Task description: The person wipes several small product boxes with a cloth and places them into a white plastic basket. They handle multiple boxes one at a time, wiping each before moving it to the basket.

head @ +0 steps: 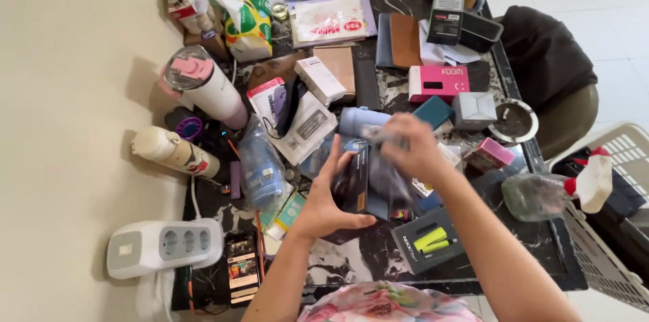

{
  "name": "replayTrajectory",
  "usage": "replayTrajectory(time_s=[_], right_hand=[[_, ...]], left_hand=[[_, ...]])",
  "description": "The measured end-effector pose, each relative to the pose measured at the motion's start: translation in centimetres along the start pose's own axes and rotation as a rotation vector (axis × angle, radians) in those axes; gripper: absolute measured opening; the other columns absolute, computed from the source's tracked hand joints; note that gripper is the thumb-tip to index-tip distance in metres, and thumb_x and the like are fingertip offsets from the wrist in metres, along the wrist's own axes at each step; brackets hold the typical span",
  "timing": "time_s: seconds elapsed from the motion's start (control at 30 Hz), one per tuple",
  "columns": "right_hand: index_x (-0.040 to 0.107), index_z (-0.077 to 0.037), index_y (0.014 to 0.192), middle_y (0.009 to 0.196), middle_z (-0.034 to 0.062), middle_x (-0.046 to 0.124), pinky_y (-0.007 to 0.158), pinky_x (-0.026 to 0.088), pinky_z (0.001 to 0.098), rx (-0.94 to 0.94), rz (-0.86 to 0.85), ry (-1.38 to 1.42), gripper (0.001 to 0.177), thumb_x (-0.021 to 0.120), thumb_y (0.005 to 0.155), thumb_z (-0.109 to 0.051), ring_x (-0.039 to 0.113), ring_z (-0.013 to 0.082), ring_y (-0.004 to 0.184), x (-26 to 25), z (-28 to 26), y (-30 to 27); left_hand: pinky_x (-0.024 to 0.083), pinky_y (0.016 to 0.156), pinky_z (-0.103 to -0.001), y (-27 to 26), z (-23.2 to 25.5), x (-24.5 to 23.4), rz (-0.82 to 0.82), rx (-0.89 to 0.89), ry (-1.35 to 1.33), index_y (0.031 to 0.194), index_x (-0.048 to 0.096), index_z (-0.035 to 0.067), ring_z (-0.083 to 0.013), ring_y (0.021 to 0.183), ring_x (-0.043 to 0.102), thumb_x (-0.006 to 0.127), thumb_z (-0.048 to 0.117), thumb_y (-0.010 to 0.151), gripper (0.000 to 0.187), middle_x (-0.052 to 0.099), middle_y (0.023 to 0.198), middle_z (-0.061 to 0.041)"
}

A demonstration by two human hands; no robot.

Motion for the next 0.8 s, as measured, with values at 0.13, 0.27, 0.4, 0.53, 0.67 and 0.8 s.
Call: replayTrajectory(time_s=[0.13, 0.27, 0.4, 0.53, 0.67, 0.8], right_hand=[[0.074, -0.014, 0.081, 0.091, 0.0034, 0.071, 0.087, 0.055, 0.0408, 0.213, 0.182, -0.023, 0.010, 0.072, 0.078, -0.024, 0.071, 0.0291, 0.094, -4.7, -0.9, 1.5], [0.070, -0.012, 0.076, 0.095, 0.0139, 0.066, 0.083, 0.056, 0.0479, -0.159, 0.067, 0.065, 0.024, 0.073, 0.071, -0.035, 0.068, 0.0408, 0.092, 0.5, -12.2, 1.9], [0.070, -0.011, 0.074, 0.085, 0.0140, 0.064, 0.075, 0.055, 0.0465, -0.110, 0.210, 0.075, 0.026, 0.072, 0.072, -0.036, 0.065, 0.0387, 0.079, 1.0, -1.1, -2.4], [0.074, -0.005, 0.085, 0.084, 0.0153, 0.071, 0.078, 0.053, 0.0401, 0.171, 0.451, 0.090, 0.029, 0.081, 0.080, -0.033, 0.068, 0.0288, 0.082, -2.8, 7.2, -4.8], [0.077, -0.005, 0.100, 0.098, 0.0142, 0.071, 0.091, 0.048, 0.0377, 0.313, 0.444, 0.126, 0.025, 0.077, 0.087, -0.026, 0.065, 0.0236, 0.099, -4.5, 4.4, -3.7], [0.071, -0.006, 0.112, 0.114, 0.0155, 0.063, 0.102, 0.040, 0.0446, 0.247, 0.391, 0.104, 0.037, 0.070, 0.092, -0.036, 0.057, 0.0308, 0.118, -0.9, -3.9, -1.1]], left_hand=[[0.038, 0.116, -0.038, 0.5, 1.1, 1.0, -0.014, 0.006, 0.060, 0.165, 0.013, 0.010, -0.0261, 0.135, 0.053, 0.101, 0.030, 0.038, 0.156, 0.060, 0.143, -0.017], [0.040, 0.113, -0.036, 0.4, 3.0, 1.3, -0.120, 0.021, -0.108, 0.167, 0.007, 0.014, -0.0226, 0.135, 0.052, 0.099, 0.029, 0.043, 0.155, 0.057, 0.147, -0.016], [0.045, 0.111, -0.039, -1.0, 0.1, 2.6, -0.168, -0.023, -0.268, 0.168, 0.006, 0.020, -0.0287, 0.135, 0.050, 0.097, 0.024, 0.050, 0.149, 0.046, 0.153, -0.028], [0.050, 0.104, -0.036, -1.7, 1.7, 3.8, -0.225, 0.029, -0.559, 0.168, 0.002, 0.019, -0.0238, 0.134, 0.052, 0.102, 0.033, 0.051, 0.154, 0.047, 0.153, -0.023], [0.054, 0.102, -0.036, -1.0, 0.7, 1.4, -0.215, 0.143, -0.670, 0.166, -0.009, 0.017, -0.0233, 0.138, 0.050, 0.102, 0.027, 0.056, 0.157, 0.047, 0.155, -0.021], [0.056, 0.099, -0.035, 0.1, -0.8, 0.3, -0.171, 0.122, -0.720, 0.167, -0.005, 0.018, -0.0258, 0.136, 0.052, 0.101, 0.031, 0.061, 0.150, 0.046, 0.155, -0.022]])
Point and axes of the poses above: each hand's wrist, its own y-axis towards the middle knuckle, its own x-axis out of the palm, z = x × y, the point moved 8 cm from there along y, towards the middle knuckle
